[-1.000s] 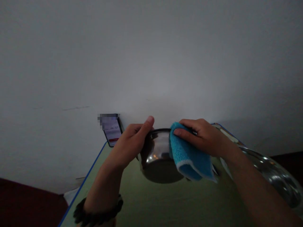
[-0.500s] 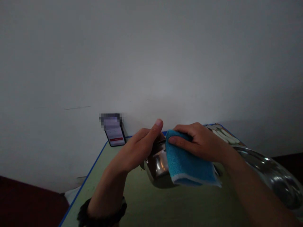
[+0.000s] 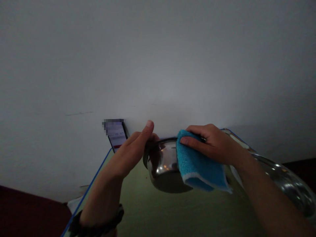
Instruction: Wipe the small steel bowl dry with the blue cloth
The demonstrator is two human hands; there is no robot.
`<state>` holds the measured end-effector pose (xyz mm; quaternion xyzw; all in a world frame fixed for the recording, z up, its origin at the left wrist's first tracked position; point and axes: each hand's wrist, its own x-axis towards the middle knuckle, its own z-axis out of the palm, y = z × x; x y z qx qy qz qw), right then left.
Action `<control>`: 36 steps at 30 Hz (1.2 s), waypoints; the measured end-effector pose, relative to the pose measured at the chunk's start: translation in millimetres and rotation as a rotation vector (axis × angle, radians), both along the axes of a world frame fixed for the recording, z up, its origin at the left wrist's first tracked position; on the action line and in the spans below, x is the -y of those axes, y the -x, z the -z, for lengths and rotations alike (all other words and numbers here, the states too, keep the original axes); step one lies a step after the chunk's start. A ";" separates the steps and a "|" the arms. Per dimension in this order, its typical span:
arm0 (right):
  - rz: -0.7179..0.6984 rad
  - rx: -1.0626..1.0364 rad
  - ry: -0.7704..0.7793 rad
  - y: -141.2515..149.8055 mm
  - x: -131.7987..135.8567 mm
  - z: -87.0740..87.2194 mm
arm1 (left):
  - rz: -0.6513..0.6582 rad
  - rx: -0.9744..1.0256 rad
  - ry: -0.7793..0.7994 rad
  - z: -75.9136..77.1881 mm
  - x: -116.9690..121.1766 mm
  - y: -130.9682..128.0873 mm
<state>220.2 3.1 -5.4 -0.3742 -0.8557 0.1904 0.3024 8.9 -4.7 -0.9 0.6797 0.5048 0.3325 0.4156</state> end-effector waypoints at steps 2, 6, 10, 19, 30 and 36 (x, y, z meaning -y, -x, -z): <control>-0.004 0.015 0.004 0.8 -0.2 0.8 | 0.052 -0.022 0.030 0.3 -0.4 -0.9; -0.007 0.039 0.028 0.8 -0.6 1.6 | 0.110 -0.048 0.034 -1.1 0.1 -5.5; 0.010 0.022 0.024 -0.2 -0.4 0.7 | 0.074 -0.015 0.005 -2.3 0.8 -5.6; 0.013 0.009 0.027 -0.3 -1.9 2.7 | 0.021 -0.021 -0.003 -3.3 -1.8 -6.3; 0.053 0.050 -0.024 2.4 -2.8 3.0 | 0.177 -0.094 -0.096 0.6 -3.9 -6.4; 0.074 0.103 -0.088 5.6 -5.7 4.4 | 0.062 -0.188 -0.189 3.0 -7.3 -2.5</control>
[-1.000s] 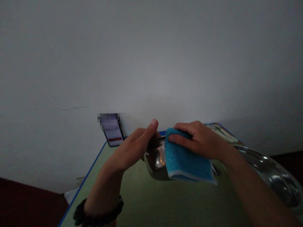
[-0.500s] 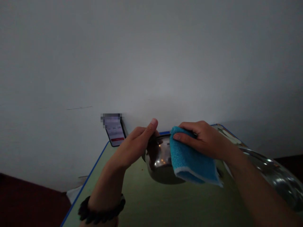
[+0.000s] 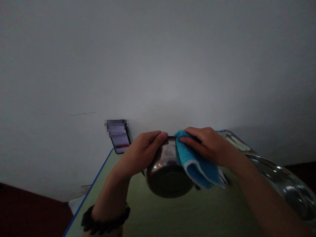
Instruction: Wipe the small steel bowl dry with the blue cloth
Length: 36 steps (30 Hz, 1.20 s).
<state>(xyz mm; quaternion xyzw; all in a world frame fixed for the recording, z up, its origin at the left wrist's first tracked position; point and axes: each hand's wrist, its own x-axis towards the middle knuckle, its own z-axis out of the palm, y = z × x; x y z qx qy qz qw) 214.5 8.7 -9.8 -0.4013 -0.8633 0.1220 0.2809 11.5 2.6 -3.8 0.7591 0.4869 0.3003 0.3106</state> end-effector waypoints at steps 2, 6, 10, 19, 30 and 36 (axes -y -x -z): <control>0.022 -0.010 0.001 -2.6 -0.1 0.3 | -0.045 0.083 0.040 1.1 -0.4 0.1; 0.024 -0.039 0.005 -4.2 1.2 0.8 | 0.013 0.236 0.175 1.7 1.7 -5.1; -0.052 -0.032 0.026 -2.0 1.7 -0.1 | 0.067 0.216 0.213 2.1 2.5 -8.8; -0.059 -0.054 0.063 -3.0 3.0 1.5 | 0.038 0.123 0.164 1.2 0.8 -8.8; -0.050 -0.044 0.046 -1.8 2.2 1.0 | 0.072 0.117 0.181 3.1 0.5 -9.6; -0.011 -0.064 0.066 -3.4 2.7 -2.0 | 0.003 0.185 0.167 3.8 0.6 -10.0</control>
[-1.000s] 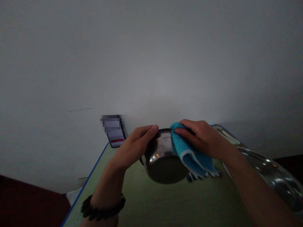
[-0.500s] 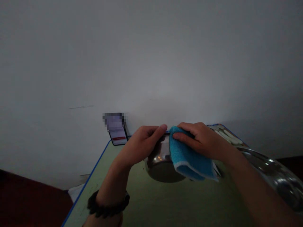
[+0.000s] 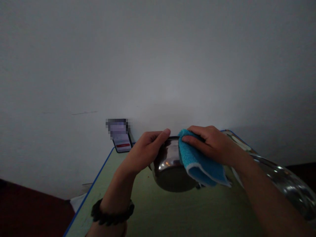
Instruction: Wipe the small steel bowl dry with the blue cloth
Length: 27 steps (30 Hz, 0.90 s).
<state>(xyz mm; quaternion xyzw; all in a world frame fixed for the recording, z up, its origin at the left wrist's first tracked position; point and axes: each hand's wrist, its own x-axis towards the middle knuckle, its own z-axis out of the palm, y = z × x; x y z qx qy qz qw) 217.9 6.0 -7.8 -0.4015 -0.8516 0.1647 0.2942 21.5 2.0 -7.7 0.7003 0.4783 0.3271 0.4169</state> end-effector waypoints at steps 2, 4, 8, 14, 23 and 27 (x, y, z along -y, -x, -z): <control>-0.014 0.008 -0.011 1.1 -0.4 1.0 | 0.039 -0.013 0.003 0.7 0.3 -3.0; -0.037 0.016 -0.010 1.5 -1.0 2.2 | 0.074 -0.036 -0.002 1.5 0.1 -4.5; -0.010 0.000 0.023 -1.5 -2.0 1.9 | -0.030 -0.014 -0.034 2.2 -1.5 -0.9; -0.019 0.016 0.032 -3.0 -3.0 1.4 | 0.002 -0.027 0.017 2.3 -1.3 -1.3; -0.040 0.024 0.039 -2.4 -0.4 -1.4 | 0.001 -0.009 0.027 -1.5 1.7 -1.4; -0.023 0.025 0.047 -4.3 0.9 -3.1 | -0.110 0.030 0.040 -3.2 1.9 -1.2</control>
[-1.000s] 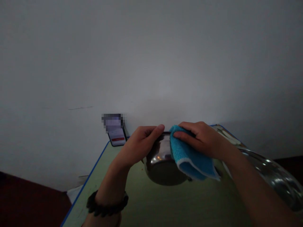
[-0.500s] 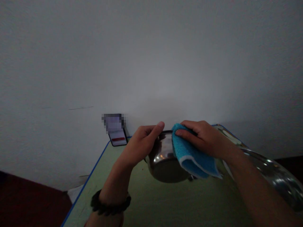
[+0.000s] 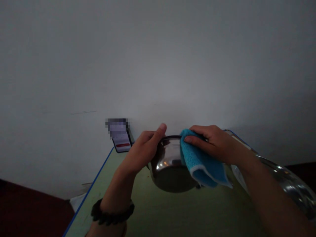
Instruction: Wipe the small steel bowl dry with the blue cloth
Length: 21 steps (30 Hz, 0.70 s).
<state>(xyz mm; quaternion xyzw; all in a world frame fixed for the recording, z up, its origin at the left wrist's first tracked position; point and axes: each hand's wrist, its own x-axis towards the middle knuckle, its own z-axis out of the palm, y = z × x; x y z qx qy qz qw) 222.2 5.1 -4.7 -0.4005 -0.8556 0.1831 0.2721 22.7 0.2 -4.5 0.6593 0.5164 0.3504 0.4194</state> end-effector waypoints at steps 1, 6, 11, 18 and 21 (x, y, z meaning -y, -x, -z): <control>0.008 -0.004 -0.007 0.3 0.1 -0.1 | -0.022 0.022 0.007 -0.4 0.3 -0.1; -0.032 0.019 -0.040 6.0 -0.8 1.5 | 0.051 -0.012 0.029 -1.0 2.6 -2.0; 0.005 0.002 -0.021 6.1 0.4 0.4 | 0.004 -0.005 0.018 -0.4 2.1 -0.5; -0.037 0.006 -0.035 7.1 0.8 3.6 | -0.014 -0.043 -0.004 5.2 1.9 1.8; -0.011 -0.008 -0.025 7.1 -0.1 4.9 | -0.039 -0.025 0.013 7.4 2.6 2.5</control>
